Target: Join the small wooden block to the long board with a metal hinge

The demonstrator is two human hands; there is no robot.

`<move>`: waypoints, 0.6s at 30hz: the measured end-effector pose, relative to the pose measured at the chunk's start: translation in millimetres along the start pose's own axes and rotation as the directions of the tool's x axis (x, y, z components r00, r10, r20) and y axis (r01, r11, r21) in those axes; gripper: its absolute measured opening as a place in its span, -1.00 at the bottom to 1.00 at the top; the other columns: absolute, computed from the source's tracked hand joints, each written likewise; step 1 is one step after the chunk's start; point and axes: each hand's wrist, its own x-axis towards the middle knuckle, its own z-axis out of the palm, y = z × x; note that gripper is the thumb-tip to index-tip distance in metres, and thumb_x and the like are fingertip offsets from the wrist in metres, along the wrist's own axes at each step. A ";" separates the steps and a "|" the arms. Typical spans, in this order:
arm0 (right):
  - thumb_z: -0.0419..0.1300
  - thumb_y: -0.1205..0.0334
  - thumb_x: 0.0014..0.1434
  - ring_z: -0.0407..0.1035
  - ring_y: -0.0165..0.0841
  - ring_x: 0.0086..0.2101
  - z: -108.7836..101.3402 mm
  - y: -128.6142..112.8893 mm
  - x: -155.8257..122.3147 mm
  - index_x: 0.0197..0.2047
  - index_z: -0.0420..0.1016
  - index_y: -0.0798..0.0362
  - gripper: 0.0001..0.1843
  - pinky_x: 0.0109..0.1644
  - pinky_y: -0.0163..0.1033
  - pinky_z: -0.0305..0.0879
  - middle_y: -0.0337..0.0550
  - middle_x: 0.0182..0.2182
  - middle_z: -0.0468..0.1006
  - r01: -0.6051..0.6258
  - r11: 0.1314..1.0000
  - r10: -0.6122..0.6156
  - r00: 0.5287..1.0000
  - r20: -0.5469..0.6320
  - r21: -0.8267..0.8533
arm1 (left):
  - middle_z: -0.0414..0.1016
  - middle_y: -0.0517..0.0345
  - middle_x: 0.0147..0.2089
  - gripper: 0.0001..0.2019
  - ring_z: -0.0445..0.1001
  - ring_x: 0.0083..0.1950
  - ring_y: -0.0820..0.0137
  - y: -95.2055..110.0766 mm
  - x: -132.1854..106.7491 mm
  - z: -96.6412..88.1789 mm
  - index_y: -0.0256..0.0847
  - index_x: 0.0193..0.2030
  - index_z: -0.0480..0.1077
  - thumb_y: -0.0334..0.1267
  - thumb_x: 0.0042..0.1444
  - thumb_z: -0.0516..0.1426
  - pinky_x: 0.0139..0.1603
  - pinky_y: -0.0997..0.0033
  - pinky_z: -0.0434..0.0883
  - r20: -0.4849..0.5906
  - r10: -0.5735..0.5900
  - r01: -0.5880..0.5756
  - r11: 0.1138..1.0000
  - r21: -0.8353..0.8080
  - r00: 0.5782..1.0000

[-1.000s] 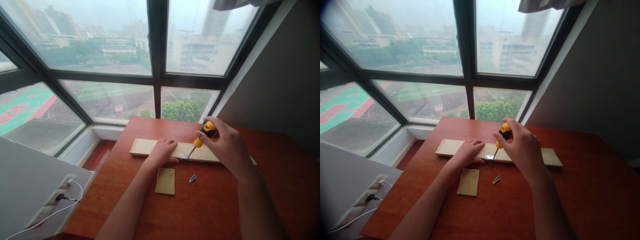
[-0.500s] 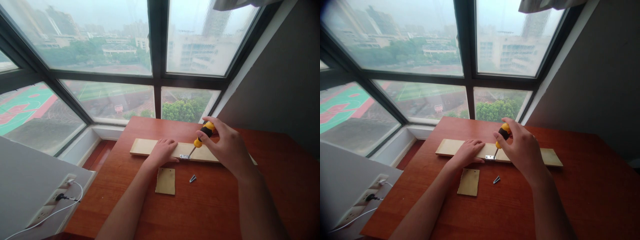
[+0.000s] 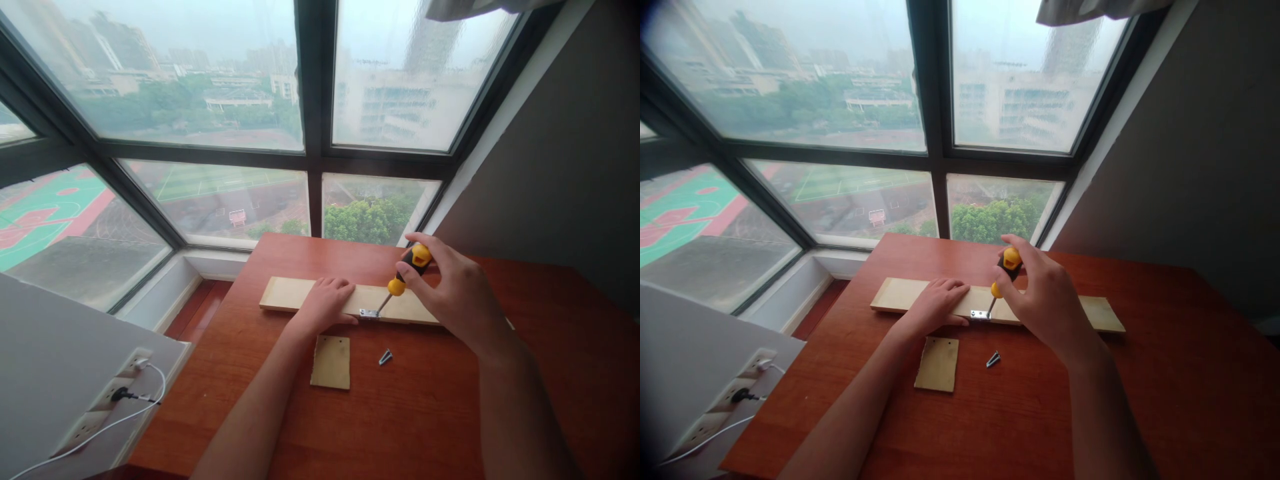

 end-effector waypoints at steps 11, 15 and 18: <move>0.17 -0.09 0.19 0.50 -0.11 -0.19 4.0 5.5 0.7 0.09 0.41 -0.01 -0.51 -0.08 -0.01 0.39 -0.04 -0.12 0.59 -0.016 0.995 0.012 0.999 -0.043 -0.101 | 0.41 -0.04 0.12 -0.30 0.38 0.11 0.09 -0.2 -0.5 -0.1 -0.09 0.18 0.28 0.10 -0.08 0.32 0.10 0.15 0.29 0.005 -0.003 0.003 1.000 -0.004 1.000; 0.13 -0.06 0.22 0.50 -0.15 -0.17 0.5 5.4 0.3 0.18 0.32 -0.01 -0.47 -0.09 -0.04 0.41 -0.03 -0.08 0.58 -0.016 1.000 0.016 1.000 0.024 -0.003 | 0.41 -0.03 0.13 -0.28 0.38 0.11 0.09 -0.3 -0.6 0.3 -0.10 0.18 0.28 0.11 -0.10 0.32 0.10 0.17 0.29 0.001 -0.003 0.003 1.000 0.001 1.000; 0.09 0.04 0.25 0.50 -0.21 -0.15 -3.2 4.3 -1.0 0.26 0.22 -0.03 -0.46 -0.07 -0.10 0.42 -0.07 -0.05 0.57 0.003 0.992 -0.015 0.995 0.098 0.128 | 0.40 -0.04 0.13 -0.28 0.38 0.11 0.09 -0.4 -0.5 0.5 -0.10 0.19 0.27 0.12 -0.09 0.31 0.10 0.16 0.29 0.007 -0.003 0.003 1.000 0.003 1.000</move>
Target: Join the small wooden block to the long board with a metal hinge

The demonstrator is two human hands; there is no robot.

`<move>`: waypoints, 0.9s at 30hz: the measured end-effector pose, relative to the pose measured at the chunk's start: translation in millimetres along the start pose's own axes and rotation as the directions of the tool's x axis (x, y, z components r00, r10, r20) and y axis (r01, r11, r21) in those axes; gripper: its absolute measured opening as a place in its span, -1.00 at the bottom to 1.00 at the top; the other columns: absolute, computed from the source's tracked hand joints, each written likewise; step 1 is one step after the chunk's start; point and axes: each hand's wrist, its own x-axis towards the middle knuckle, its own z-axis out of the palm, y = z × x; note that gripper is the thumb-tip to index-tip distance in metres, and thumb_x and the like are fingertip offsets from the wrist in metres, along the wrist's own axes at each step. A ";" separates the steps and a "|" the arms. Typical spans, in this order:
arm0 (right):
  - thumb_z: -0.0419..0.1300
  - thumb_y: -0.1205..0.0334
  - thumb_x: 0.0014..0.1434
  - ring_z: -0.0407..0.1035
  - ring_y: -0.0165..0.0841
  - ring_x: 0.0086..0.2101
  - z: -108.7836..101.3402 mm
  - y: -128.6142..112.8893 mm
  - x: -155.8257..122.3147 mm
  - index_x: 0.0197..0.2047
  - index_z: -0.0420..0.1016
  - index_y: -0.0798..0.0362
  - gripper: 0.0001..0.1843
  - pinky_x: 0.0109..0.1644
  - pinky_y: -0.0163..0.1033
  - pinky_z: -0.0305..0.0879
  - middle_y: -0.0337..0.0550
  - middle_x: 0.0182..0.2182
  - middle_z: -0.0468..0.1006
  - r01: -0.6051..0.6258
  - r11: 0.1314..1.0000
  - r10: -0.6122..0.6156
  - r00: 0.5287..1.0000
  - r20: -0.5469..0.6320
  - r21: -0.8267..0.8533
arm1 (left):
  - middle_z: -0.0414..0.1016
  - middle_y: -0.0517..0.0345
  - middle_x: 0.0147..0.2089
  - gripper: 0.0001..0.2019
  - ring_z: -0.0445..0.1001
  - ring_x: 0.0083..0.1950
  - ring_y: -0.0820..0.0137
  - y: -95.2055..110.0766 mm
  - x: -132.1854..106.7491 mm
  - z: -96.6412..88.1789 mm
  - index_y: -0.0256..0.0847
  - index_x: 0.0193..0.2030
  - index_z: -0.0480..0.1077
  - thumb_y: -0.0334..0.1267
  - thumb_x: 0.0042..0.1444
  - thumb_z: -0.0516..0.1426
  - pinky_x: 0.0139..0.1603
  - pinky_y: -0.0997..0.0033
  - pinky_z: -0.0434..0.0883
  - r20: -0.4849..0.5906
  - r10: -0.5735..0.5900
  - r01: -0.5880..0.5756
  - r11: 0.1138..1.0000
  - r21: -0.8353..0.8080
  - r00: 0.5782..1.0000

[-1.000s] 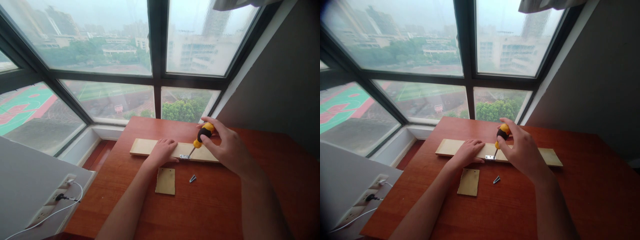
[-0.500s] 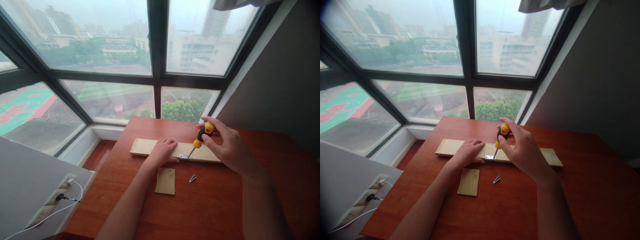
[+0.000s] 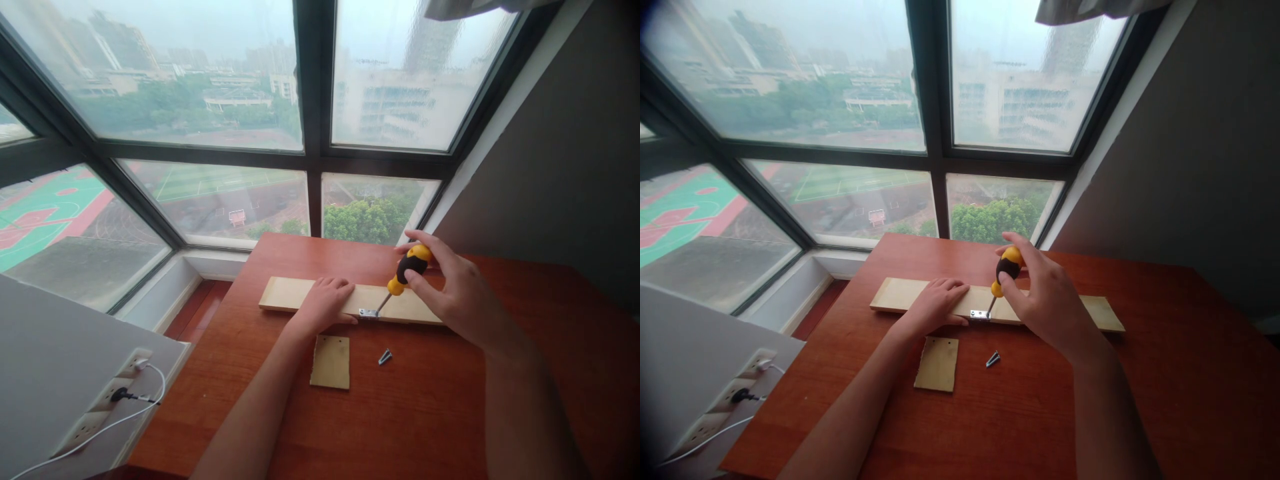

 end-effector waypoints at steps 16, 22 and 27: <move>0.13 0.00 0.22 0.50 -0.15 -0.19 5.7 0.0 1.5 0.19 0.32 -0.02 -0.49 -0.10 -0.06 0.39 -0.06 -0.12 0.59 -0.038 0.987 0.023 0.995 -0.101 -0.155 | 0.41 -0.01 0.13 -0.29 0.38 0.11 0.09 -1.7 -0.2 1.1 -0.09 0.17 0.28 0.11 -0.09 0.32 0.11 0.16 0.28 -0.015 0.004 -0.004 1.000 -0.012 1.000; 0.13 -0.08 0.20 0.49 -0.13 -0.17 9.1 0.1 2.7 0.16 0.34 -0.02 -0.48 -0.14 -0.07 0.39 -0.05 -0.08 0.57 -0.060 0.979 0.032 0.989 -0.144 -0.197 | 0.41 -0.02 0.13 -0.30 0.38 0.11 0.09 -1.4 -0.3 1.0 -0.09 0.17 0.28 0.11 -0.09 0.32 0.11 0.17 0.28 -0.014 0.002 -0.002 1.000 -0.011 1.000; 0.12 0.10 0.21 0.51 -0.22 -0.21 5.1 -1.1 0.4 0.26 0.24 -0.02 -0.45 -0.16 -0.15 0.42 -0.08 -0.11 0.59 -0.020 0.994 0.016 0.999 -0.042 -0.103 | 0.41 -0.02 0.12 -0.28 0.38 0.10 0.10 -1.3 0.1 1.8 -0.12 0.17 0.28 0.12 -0.10 0.32 0.09 0.18 0.29 -0.019 0.009 -0.009 1.000 0.003 1.000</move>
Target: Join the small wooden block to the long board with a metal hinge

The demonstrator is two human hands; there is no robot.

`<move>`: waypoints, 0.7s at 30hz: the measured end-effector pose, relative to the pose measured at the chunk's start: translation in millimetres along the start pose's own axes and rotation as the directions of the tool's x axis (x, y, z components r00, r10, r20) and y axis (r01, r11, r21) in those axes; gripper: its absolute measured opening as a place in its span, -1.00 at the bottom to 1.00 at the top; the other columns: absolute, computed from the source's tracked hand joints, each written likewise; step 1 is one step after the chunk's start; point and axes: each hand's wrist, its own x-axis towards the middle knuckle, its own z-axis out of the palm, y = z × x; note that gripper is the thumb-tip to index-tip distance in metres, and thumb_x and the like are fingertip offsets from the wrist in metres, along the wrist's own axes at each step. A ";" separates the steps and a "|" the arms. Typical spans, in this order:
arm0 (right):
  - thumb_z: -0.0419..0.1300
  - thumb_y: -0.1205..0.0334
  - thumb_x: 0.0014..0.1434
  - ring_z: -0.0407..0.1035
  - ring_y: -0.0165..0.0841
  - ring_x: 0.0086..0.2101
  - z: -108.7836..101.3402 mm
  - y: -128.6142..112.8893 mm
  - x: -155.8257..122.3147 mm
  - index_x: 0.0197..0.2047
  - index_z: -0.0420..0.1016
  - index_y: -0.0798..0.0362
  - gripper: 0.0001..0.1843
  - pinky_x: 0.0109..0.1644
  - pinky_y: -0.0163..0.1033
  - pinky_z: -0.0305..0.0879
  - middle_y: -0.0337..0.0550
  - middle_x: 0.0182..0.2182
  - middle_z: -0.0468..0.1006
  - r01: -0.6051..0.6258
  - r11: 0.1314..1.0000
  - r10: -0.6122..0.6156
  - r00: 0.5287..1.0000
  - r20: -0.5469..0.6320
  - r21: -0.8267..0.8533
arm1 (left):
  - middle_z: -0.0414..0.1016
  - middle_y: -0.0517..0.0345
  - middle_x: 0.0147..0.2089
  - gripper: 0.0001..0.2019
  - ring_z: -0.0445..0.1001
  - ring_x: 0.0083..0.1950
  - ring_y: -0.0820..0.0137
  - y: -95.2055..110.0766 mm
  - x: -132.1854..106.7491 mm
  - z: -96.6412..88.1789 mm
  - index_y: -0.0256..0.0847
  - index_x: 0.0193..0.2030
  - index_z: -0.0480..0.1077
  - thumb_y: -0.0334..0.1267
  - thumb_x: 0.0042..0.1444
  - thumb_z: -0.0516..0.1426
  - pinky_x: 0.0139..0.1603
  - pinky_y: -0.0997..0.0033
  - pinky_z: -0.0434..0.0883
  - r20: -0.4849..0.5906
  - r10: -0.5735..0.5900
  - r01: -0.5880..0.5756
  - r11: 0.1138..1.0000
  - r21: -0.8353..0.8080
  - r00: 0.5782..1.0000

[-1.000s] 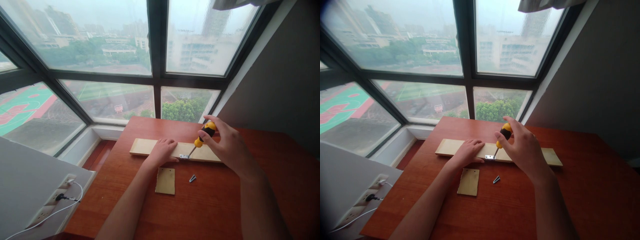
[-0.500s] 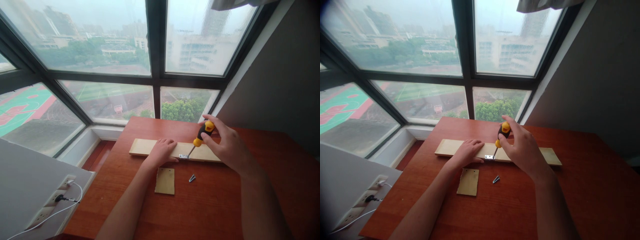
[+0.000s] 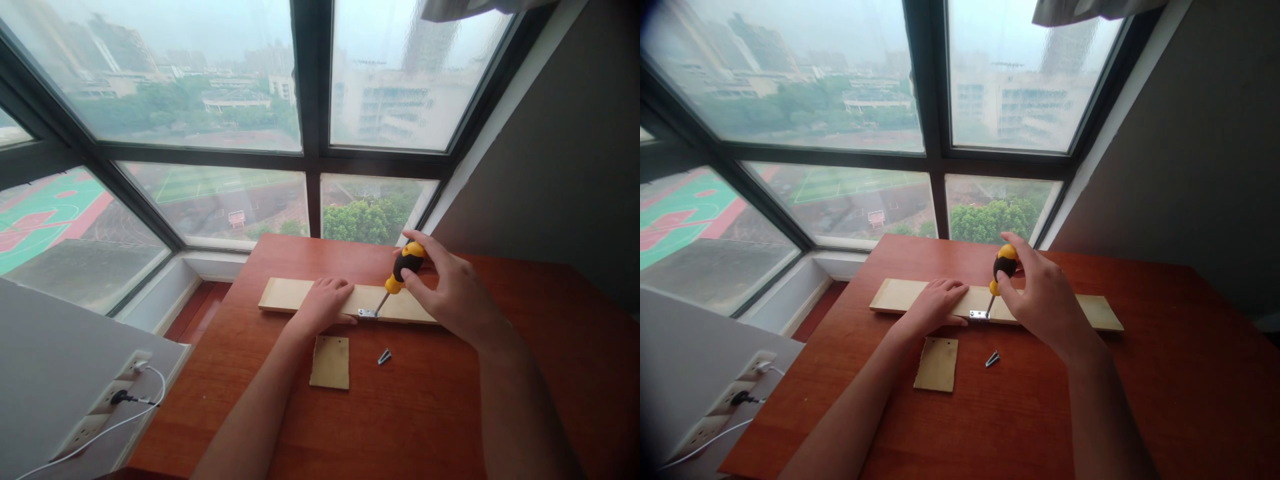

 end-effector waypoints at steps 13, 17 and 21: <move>0.13 0.11 0.23 0.51 -0.23 -0.19 -1.0 -0.6 0.7 0.21 0.29 -0.02 -0.51 -0.14 -0.17 0.41 -0.10 -0.10 0.59 -0.027 0.999 0.027 1.000 0.006 0.032 | 0.41 -0.01 0.13 -0.27 0.37 0.11 0.10 -1.2 -0.2 1.5 -0.12 0.18 0.27 0.12 -0.11 0.33 0.10 0.18 0.29 -0.004 0.004 -0.004 1.000 0.001 1.000; 0.18 -0.02 0.18 0.50 -0.13 -0.21 2.2 2.6 2.7 0.15 0.36 -0.01 -0.50 -0.13 -0.07 0.40 -0.08 -0.15 0.59 -0.051 0.994 0.043 0.995 -0.085 -0.097 | 0.41 -0.01 0.13 -0.28 0.37 0.11 0.09 -1.3 -0.3 1.7 -0.11 0.18 0.27 0.11 -0.10 0.32 0.10 0.17 0.29 0.001 -0.002 0.002 1.000 -0.002 1.000; 0.19 -0.07 0.17 0.50 -0.12 -0.20 3.1 4.3 3.0 0.11 0.38 -0.02 -0.50 -0.11 -0.03 0.39 -0.08 -0.15 0.59 -0.060 0.994 0.052 0.995 -0.086 -0.088 | 0.41 -0.02 0.13 -0.29 0.37 0.11 0.09 -0.9 -0.7 1.3 -0.10 0.18 0.28 0.12 -0.09 0.32 0.10 0.17 0.29 0.001 -0.004 0.004 1.000 -0.013 1.000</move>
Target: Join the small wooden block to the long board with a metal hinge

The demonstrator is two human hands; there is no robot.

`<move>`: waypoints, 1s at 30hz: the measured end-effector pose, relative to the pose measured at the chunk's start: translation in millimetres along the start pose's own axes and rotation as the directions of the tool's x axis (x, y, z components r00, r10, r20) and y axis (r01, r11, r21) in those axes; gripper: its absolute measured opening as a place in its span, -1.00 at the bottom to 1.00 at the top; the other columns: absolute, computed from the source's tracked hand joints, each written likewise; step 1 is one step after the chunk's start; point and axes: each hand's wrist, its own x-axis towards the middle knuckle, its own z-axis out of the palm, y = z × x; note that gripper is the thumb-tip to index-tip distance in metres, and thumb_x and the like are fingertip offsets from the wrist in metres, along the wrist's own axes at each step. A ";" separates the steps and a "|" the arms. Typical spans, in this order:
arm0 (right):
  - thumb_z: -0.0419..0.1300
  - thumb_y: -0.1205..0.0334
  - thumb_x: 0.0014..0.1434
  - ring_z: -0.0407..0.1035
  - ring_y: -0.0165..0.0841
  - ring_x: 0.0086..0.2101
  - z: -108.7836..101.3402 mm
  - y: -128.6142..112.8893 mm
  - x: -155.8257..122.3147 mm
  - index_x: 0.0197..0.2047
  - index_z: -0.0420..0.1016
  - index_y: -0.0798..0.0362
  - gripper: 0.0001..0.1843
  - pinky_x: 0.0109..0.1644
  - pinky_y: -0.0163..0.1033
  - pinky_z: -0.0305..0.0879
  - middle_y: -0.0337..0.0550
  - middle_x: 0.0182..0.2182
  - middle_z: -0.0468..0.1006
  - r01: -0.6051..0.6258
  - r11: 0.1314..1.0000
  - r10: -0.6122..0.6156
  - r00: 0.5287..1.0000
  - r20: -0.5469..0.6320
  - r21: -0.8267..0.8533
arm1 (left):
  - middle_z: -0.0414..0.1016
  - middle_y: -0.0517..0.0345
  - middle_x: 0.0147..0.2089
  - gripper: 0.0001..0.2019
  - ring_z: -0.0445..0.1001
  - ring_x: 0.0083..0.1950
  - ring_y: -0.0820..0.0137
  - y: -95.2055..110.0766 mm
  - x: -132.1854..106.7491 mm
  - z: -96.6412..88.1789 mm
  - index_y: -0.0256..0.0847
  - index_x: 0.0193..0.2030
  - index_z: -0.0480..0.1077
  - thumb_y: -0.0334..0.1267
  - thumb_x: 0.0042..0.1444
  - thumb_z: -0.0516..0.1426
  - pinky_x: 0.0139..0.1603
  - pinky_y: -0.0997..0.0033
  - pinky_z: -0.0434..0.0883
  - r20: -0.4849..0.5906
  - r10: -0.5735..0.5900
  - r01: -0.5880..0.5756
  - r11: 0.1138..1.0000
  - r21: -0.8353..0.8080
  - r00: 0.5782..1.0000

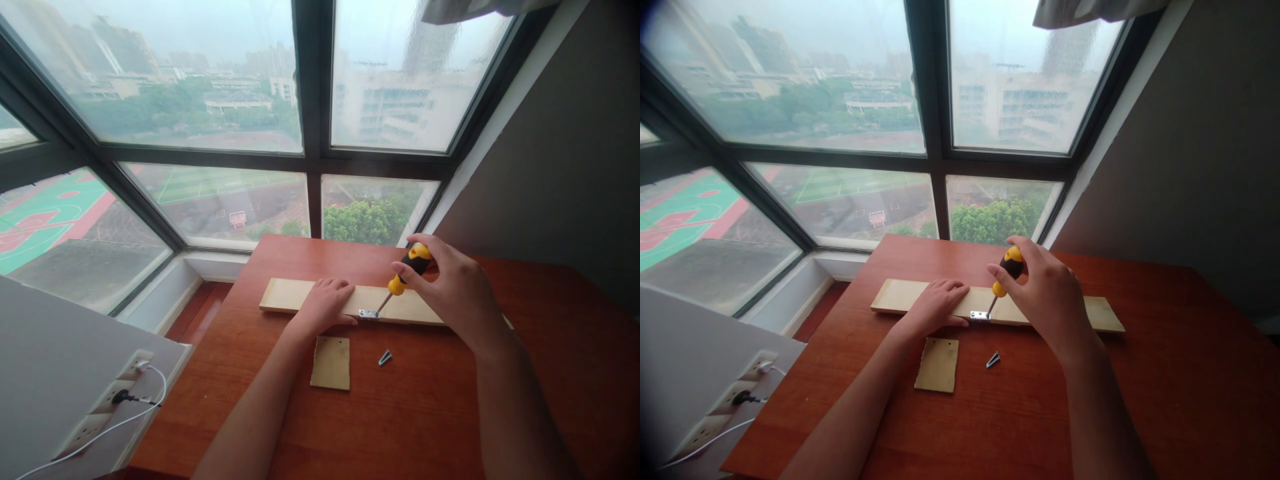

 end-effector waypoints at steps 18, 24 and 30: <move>0.10 0.11 0.25 0.48 -0.22 -0.11 -3.7 -8.0 -4.0 0.24 0.24 -0.04 -0.50 -0.04 -0.14 0.39 -0.12 -0.05 0.57 0.063 0.988 -0.078 0.992 0.099 0.144 | 0.42 -0.02 0.11 -0.30 0.38 0.10 0.11 1.3 0.3 -2.3 -0.12 0.16 0.28 0.11 -0.09 0.32 0.10 0.19 0.30 0.002 0.000 0.000 1.000 -0.001 1.000; 0.16 -0.03 0.21 0.50 -0.13 -0.19 -0.2 -8.0 -3.6 0.18 0.34 -0.02 -0.48 -0.13 -0.06 0.40 -0.07 -0.12 0.59 0.036 0.999 -0.036 0.999 -0.013 -0.038 | 0.41 -0.02 0.12 -0.30 0.38 0.11 0.10 1.8 0.3 -3.4 -0.10 0.17 0.29 0.10 -0.09 0.32 0.10 0.18 0.30 0.008 -0.003 0.003 1.000 -0.002 1.000; 0.14 -0.07 0.21 0.49 -0.11 -0.16 0.1 -9.9 -3.2 0.13 0.37 -0.01 -0.51 -0.12 -0.03 0.40 -0.04 -0.10 0.58 0.036 0.999 -0.036 0.999 -0.005 0.001 | 0.41 -0.03 0.12 -0.30 0.38 0.10 0.11 2.8 0.5 -4.8 -0.13 0.16 0.29 0.10 -0.09 0.33 0.08 0.19 0.31 0.008 0.002 -0.002 1.000 -0.001 1.000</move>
